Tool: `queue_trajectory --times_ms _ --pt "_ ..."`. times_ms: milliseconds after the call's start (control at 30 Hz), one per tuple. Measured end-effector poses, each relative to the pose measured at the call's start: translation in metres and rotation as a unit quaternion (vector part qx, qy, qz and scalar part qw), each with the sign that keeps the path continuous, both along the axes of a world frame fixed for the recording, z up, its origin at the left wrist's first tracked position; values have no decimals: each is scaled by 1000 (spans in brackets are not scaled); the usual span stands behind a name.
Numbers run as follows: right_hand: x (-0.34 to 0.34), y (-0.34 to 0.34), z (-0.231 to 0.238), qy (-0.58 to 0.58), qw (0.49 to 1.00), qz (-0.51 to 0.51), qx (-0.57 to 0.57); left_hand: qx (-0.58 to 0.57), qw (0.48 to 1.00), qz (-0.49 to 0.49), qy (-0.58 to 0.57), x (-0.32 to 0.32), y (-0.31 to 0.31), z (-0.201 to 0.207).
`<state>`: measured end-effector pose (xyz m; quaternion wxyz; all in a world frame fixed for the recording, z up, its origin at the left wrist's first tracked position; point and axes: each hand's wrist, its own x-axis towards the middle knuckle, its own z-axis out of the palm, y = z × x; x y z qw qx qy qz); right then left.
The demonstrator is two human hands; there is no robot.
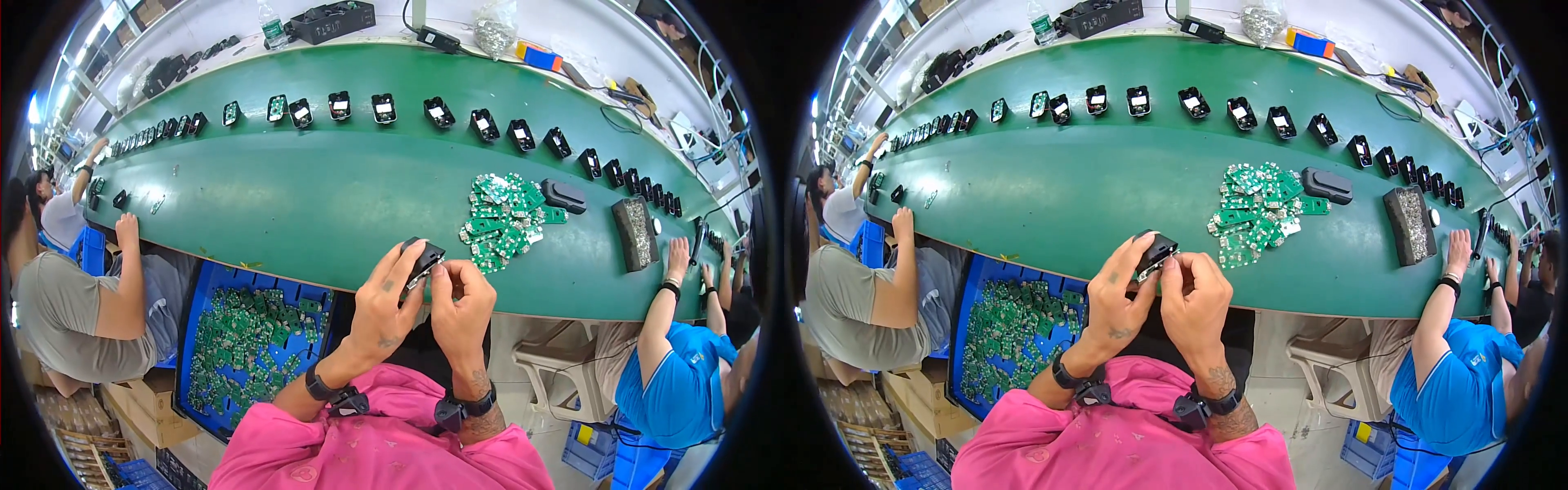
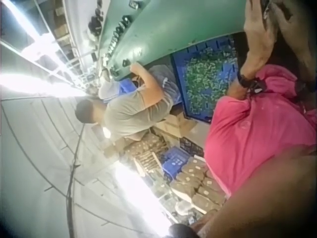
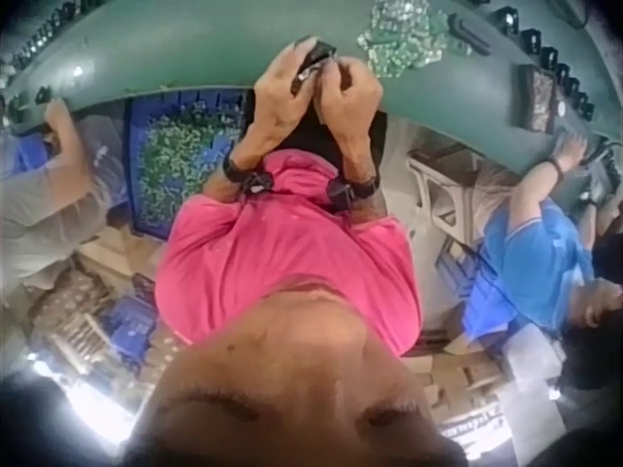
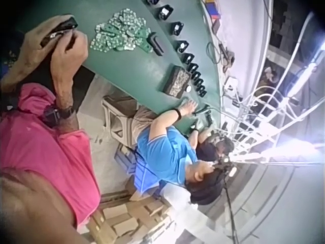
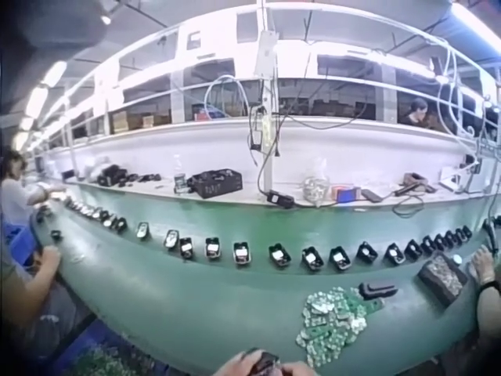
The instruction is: The person gathers circuit boards from a blue bin, fits them into plastic housings by hand, and places the assembled units onto the conveyor belt.
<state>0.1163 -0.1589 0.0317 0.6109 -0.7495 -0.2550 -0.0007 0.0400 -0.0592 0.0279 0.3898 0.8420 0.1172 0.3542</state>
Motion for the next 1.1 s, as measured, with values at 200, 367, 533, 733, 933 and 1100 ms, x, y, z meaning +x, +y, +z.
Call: queue_trajectory --times_ms 200,367,533,733,933,1100 --pt "-13 0 -12 -1 995 12 101 -121 992 -14 4 -3 -5 11" --pt "-18 3 -7 -88 990 -31 108 -224 974 -44 -7 -5 -6 12" --pt "-20 1 -9 -7 988 5 156 -159 986 -44 22 -11 -7 20" --pt "-22 -4 -5 58 982 15 178 -263 958 -103 39 -15 -6 23" --pt "-22 -3 -2 46 983 40 173 -229 968 -85 48 -16 -4 25" --pt "-18 -7 -7 1 985 75 155 -249 965 -81 28 -15 -5 27"
